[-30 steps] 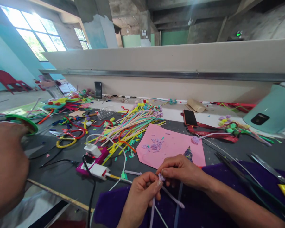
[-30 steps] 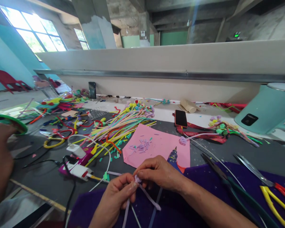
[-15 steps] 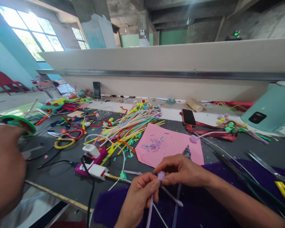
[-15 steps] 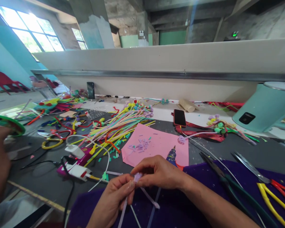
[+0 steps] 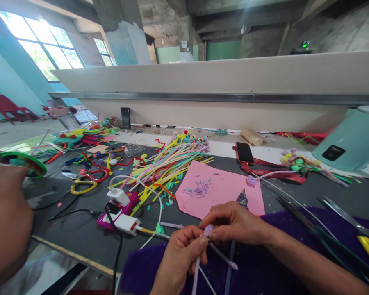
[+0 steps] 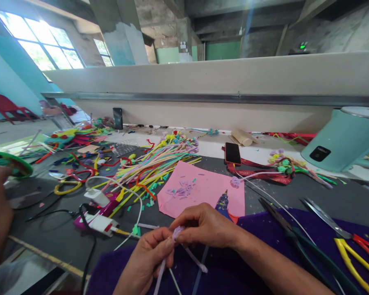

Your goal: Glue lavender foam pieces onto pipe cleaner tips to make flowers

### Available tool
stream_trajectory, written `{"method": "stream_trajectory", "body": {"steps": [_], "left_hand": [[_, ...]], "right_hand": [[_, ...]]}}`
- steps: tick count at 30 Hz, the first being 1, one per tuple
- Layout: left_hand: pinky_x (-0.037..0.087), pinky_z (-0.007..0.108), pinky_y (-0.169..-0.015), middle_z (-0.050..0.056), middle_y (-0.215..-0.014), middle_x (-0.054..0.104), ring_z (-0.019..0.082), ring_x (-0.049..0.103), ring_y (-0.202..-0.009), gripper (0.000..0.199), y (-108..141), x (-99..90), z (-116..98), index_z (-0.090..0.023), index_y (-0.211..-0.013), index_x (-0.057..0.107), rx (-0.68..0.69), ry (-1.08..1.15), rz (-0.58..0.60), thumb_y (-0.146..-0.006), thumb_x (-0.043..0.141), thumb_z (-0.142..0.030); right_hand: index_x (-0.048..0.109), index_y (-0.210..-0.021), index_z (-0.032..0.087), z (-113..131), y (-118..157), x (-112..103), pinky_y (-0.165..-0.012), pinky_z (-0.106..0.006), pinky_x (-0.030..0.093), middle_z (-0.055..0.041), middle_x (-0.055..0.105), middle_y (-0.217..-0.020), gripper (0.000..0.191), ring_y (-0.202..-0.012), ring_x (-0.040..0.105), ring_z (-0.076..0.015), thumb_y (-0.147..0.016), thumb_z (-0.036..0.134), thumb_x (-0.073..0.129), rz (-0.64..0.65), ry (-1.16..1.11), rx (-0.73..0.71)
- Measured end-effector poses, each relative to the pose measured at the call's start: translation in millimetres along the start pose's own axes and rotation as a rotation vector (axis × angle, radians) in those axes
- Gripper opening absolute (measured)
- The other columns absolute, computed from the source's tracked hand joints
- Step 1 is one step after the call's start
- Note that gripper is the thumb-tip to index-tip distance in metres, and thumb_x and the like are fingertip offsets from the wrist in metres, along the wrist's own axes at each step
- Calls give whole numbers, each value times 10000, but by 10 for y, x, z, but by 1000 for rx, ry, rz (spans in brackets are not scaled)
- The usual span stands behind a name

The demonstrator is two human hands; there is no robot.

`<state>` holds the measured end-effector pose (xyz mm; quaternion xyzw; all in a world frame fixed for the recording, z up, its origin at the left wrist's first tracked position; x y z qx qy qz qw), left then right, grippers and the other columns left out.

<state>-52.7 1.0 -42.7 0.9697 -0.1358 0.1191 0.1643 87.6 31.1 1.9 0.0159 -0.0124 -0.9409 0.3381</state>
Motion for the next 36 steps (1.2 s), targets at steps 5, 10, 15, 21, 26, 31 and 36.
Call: {"method": "stream_trajectory", "body": {"steps": [5,10,15,21,26,31,36], "left_hand": [[150,154,-321,-32,-370,526,21,295,-286,262,1,-10,23,-140,-608,585,-63,113,17,-703,630,-380],[108,143,-280,-44,-331,482,10,243,-239,290,-1,8,11,-146,-589,555,-99,213,33,-726,589,-399],[113,138,-281,-53,-325,468,5,235,-235,257,5,46,-3,-142,-594,554,-119,286,68,-731,594,-355],[105,145,-287,-46,-325,481,7,239,-237,251,7,71,-15,-136,-594,566,-120,273,58,-749,568,-334],[110,138,-277,-35,-335,505,9,260,-232,244,-2,66,13,-135,-599,575,-103,223,50,-740,570,-334],[125,134,-276,-28,-340,515,13,275,-238,254,-9,76,25,-129,-608,587,-83,174,37,-750,562,-339],[144,130,-275,-25,-348,526,13,279,-239,261,-14,69,40,-129,-617,596,-70,161,63,-758,560,-346]], "right_hand": [[615,-1044,173,72,6,-150,-495,-189,424,-23,621,-790,313,-614,571,-108,-749,277,613,-97,-31,26],[645,-921,147,33,-25,-181,-451,-181,413,-18,622,-685,235,-562,583,-113,-761,309,588,-172,-15,56],[642,-970,179,2,-38,-72,-481,-190,414,1,609,-719,257,-569,549,-100,-734,280,625,-107,-30,26],[648,-950,168,-10,-39,-12,-477,-183,413,10,595,-679,252,-566,540,-97,-723,277,649,-98,-91,-14],[662,-917,142,-64,-60,7,-451,-179,409,9,590,-584,245,-511,547,-95,-795,334,569,-108,-113,3],[673,-870,117,-84,-62,29,-447,-171,411,-11,604,-626,275,-518,547,-88,-794,358,564,-87,-137,15],[676,-854,108,-107,-60,27,-444,-160,410,-14,608,-623,252,-523,549,-86,-780,333,590,-78,-167,10]]}}
Point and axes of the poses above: each hand's wrist, its own y-axis away from the middle knuckle, its own x-axis out of the palm, z = x × y, the point moved 4 cm from there along -y, towards the middle knuckle
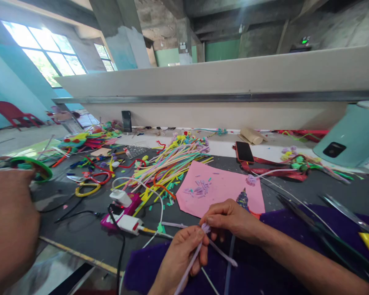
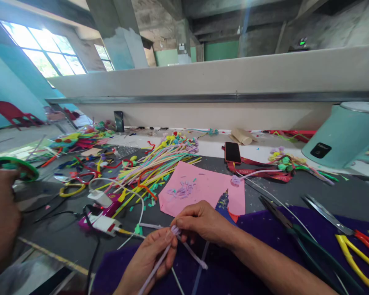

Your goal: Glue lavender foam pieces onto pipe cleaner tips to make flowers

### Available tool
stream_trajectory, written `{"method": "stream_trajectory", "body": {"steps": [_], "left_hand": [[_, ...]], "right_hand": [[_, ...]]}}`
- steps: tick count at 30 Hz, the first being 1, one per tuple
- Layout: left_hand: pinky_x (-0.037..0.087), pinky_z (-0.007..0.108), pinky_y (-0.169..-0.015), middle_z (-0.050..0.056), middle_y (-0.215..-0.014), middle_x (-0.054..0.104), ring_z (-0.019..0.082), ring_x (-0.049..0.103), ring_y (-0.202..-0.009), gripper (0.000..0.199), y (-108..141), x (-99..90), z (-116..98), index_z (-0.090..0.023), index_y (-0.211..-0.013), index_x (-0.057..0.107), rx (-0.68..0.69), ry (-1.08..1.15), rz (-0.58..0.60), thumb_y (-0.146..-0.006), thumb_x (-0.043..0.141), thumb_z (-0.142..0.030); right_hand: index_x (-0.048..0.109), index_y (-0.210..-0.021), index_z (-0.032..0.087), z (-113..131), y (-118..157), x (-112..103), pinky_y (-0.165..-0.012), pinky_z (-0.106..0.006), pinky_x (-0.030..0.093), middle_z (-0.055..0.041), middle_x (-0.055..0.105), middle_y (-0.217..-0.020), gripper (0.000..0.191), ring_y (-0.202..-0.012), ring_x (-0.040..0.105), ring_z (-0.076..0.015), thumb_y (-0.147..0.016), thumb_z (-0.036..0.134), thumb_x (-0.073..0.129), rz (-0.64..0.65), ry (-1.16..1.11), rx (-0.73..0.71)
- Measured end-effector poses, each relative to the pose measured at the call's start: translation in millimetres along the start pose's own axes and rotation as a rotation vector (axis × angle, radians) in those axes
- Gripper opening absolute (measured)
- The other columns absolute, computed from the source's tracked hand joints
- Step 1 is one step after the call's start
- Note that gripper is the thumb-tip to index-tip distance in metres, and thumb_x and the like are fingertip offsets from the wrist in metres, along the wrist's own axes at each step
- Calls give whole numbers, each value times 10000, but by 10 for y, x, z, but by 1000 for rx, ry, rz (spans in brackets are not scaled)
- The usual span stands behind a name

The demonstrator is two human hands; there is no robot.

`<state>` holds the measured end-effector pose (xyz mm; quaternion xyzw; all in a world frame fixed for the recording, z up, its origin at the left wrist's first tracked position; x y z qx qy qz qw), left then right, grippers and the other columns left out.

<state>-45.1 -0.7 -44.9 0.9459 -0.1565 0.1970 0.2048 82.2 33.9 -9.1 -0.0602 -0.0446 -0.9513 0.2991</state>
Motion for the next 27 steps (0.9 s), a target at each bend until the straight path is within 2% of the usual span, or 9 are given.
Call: {"method": "stream_trajectory", "body": {"steps": [21,27], "left_hand": [[154,130,-271,-27,-350,521,13,285,-238,252,-23,-44,35,-129,-627,591,-2,-1,30,-759,566,-342],[142,125,-275,-29,-352,523,6,282,-240,242,-9,-46,23,-127,-628,597,10,-6,-11,-769,557,-320]], "right_hand": [[690,-802,99,-41,-18,5,-462,-171,411,-8,594,-586,226,-498,537,-78,-778,299,589,-11,41,7],[693,-800,103,-42,-12,11,-462,-171,408,-6,589,-596,212,-505,543,-82,-781,281,581,-30,76,-8]]}}
Point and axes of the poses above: each hand's wrist, its own y-axis away from the middle knuckle, its own x-axis out of the palm, z = x × y, the point moved 4 cm from there along -y, towards the middle knuckle
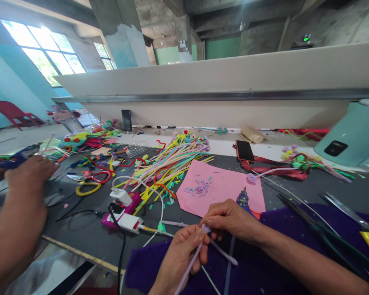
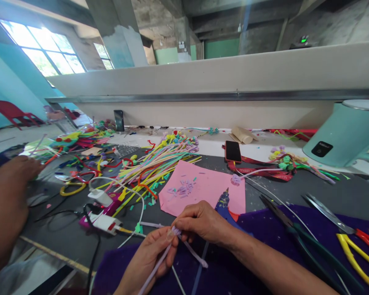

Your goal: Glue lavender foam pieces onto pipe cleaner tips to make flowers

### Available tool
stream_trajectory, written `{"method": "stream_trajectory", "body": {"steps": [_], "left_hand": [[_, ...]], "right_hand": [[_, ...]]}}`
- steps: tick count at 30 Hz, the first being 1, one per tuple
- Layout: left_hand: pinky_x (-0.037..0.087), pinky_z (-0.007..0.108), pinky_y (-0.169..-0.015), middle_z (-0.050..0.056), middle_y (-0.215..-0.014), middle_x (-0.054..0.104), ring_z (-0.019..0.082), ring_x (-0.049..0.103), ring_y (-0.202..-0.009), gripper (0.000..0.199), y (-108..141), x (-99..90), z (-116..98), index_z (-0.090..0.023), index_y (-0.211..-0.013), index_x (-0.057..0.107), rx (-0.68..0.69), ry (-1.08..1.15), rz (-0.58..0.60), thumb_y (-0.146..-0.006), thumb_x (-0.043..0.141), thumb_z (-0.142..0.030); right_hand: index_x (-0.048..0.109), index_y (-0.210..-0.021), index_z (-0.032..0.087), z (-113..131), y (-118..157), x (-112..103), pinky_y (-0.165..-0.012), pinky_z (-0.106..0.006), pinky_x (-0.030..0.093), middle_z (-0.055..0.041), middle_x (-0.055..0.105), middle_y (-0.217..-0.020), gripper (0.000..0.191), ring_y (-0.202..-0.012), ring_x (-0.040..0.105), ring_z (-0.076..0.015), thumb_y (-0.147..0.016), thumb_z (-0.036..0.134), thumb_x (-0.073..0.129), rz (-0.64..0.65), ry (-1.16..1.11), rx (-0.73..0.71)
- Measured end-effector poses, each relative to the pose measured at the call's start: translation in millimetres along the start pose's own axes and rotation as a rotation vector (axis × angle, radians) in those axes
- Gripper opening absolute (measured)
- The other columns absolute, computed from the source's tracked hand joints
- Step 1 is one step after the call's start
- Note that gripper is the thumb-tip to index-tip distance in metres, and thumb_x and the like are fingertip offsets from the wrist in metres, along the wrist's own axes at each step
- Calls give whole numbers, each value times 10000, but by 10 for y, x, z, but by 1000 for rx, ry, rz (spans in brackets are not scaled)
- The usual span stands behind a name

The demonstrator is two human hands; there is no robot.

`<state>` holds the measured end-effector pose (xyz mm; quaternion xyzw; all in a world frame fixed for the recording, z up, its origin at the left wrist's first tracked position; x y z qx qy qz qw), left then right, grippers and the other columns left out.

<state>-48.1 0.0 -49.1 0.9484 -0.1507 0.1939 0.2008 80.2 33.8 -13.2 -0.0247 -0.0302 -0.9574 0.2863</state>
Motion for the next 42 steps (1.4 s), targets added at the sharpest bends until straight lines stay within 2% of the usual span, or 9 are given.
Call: {"method": "stream_trajectory", "body": {"steps": [6,9,12,15,18,23,31,37,42], "left_hand": [[139,129,-271,-31,-344,519,7,281,-229,243,-10,12,7,-130,-621,600,-15,18,0,-759,566,-327],[125,129,-271,-32,-339,511,6,281,-229,253,2,11,6,-133,-609,594,-13,43,-28,-763,561,-330],[110,131,-269,-38,-326,495,5,270,-223,249,13,1,4,-136,-599,583,-22,102,-42,-759,567,-326],[110,132,-271,-42,-324,488,4,268,-224,233,13,3,1,-135,-602,581,-50,164,-1,-751,575,-314],[112,137,-271,-45,-317,478,7,262,-222,231,8,11,-6,-132,-599,581,-65,183,37,-745,578,-311],[123,136,-270,-39,-316,486,12,276,-224,233,-1,28,6,-124,-602,587,-58,117,27,-746,568,-306],[139,134,-267,-29,-341,522,13,290,-229,251,14,28,13,-124,-653,612,-31,17,33,-744,574,-355],[149,137,-264,-29,-372,548,12,298,-232,261,2,13,0,-132,-661,584,-12,-64,48,-670,650,-385],[203,140,-276,-32,-406,569,26,361,-247,273,-10,-33,-1,-150,-644,548,25,-176,-24,-682,642,-403]], "right_hand": [[693,-785,105,43,7,11,-454,-171,403,-4,579,-611,242,-498,534,-79,-778,324,589,-22,41,-34],[686,-823,97,55,4,2,-440,-181,406,-13,581,-574,389,-473,538,-88,-804,449,522,-40,-3,-12],[673,-879,91,40,-10,-13,-437,-191,419,-40,609,-627,503,-487,562,-99,-822,532,438,-49,-93,18],[664,-878,95,10,-26,-7,-421,-179,409,-49,619,-687,460,-506,570,-99,-793,517,503,-36,-169,42],[662,-875,99,-17,-27,20,-421,-171,408,-29,609,-632,392,-497,556,-93,-756,464,582,-13,-185,68],[674,-878,116,-29,-5,32,-431,-170,411,-8,599,-613,323,-497,540,-85,-731,400,628,6,-176,58],[681,-810,115,28,10,24,-431,-157,380,8,579,-574,260,-463,501,-64,-747,356,604,2,-83,61],[658,-748,114,54,13,28,-427,-161,372,14,570,-562,235,-444,485,-62,-744,339,594,-13,-31,99],[654,-721,124,31,9,19,-417,-151,356,28,552,-538,191,-439,475,-59,-752,293,570,-27,24,101]]}}
Point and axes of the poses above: each hand's wrist, its own y-axis away from the middle knuckle, its own x-axis out of the palm, z = x × y, the point moved 4 cm from there along -y, towards the middle knuckle
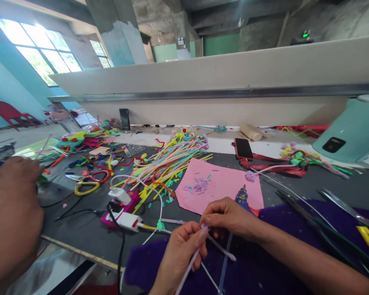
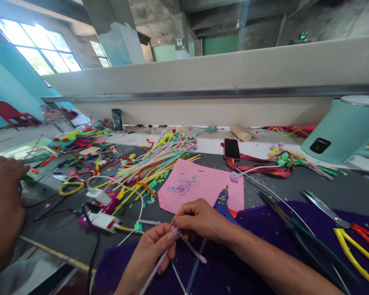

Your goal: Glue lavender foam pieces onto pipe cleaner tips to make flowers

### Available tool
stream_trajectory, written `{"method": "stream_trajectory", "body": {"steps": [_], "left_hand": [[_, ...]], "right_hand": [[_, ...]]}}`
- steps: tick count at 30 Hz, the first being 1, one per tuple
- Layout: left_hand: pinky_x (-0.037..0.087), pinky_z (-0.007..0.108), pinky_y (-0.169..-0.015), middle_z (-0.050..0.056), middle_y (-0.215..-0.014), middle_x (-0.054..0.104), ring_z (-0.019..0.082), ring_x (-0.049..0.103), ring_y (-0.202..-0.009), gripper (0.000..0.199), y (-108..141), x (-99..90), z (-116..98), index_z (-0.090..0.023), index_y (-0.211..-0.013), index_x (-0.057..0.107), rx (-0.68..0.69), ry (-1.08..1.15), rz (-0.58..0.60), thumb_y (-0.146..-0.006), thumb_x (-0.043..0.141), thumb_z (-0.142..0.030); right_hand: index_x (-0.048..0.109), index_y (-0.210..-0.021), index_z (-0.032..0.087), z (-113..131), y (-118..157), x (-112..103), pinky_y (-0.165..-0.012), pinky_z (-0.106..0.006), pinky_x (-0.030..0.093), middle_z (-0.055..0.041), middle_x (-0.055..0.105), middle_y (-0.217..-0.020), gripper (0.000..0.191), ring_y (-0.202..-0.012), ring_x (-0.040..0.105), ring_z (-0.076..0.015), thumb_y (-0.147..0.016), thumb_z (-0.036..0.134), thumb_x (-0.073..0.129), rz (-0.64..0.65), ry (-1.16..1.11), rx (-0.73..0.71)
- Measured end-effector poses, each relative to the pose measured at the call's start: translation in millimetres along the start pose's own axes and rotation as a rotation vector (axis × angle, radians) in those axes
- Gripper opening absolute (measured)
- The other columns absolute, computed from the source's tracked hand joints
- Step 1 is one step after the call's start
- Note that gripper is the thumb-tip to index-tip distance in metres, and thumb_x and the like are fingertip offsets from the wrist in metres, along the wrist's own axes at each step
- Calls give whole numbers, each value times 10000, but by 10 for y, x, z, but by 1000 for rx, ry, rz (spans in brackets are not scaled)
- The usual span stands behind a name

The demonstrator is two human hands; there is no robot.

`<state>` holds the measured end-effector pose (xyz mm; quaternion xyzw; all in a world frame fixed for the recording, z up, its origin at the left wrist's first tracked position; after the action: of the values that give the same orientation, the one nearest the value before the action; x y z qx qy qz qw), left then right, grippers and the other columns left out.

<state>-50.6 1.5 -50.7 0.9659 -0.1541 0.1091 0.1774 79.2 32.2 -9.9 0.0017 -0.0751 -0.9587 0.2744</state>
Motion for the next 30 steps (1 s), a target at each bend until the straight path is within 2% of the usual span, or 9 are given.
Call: {"method": "stream_trajectory", "body": {"steps": [4,13,17,22,30], "left_hand": [[208,140,-280,-42,-402,559,26,360,-250,267,30,-7,-18,-153,-641,555,17,-62,-78,-685,639,-403],[212,155,-283,-42,-378,547,41,368,-246,292,34,2,-36,-156,-607,552,-7,-137,-121,-652,654,-426],[207,149,-287,-42,-377,547,34,361,-250,284,34,-5,-32,-156,-614,550,6,-129,-106,-665,649,-417],[199,149,-289,-36,-400,569,32,351,-254,299,30,-20,-1,-158,-639,549,21,-50,-22,-645,664,-434],[197,153,-288,-38,-396,558,36,356,-257,294,23,-29,-6,-160,-595,534,15,-71,-49,-660,658,-418]], "right_hand": [[647,-717,129,-34,-8,-6,-406,-141,353,33,540,-528,164,-434,478,-57,-749,263,558,-1,15,5],[645,-680,131,-55,-11,-5,-395,-146,347,47,517,-479,145,-414,463,-59,-730,235,558,-45,53,18],[646,-674,131,-28,-1,6,-393,-147,348,46,514,-477,142,-414,459,-61,-728,224,554,-50,85,0],[645,-669,136,13,17,21,-397,-156,351,45,514,-477,141,-417,463,-68,-728,213,542,-47,112,-23],[639,-654,146,25,19,29,-401,-157,357,45,519,-491,124,-423,462,-70,-710,182,535,-68,181,-66]]}}
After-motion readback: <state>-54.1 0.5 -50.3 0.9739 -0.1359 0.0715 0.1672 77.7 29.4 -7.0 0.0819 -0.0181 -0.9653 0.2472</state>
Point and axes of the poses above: each hand's wrist, its own y-axis away from the middle knuckle, its own x-axis out of the palm, z = x × y, the point moved 4 cm from there along -y, towards the middle knuckle
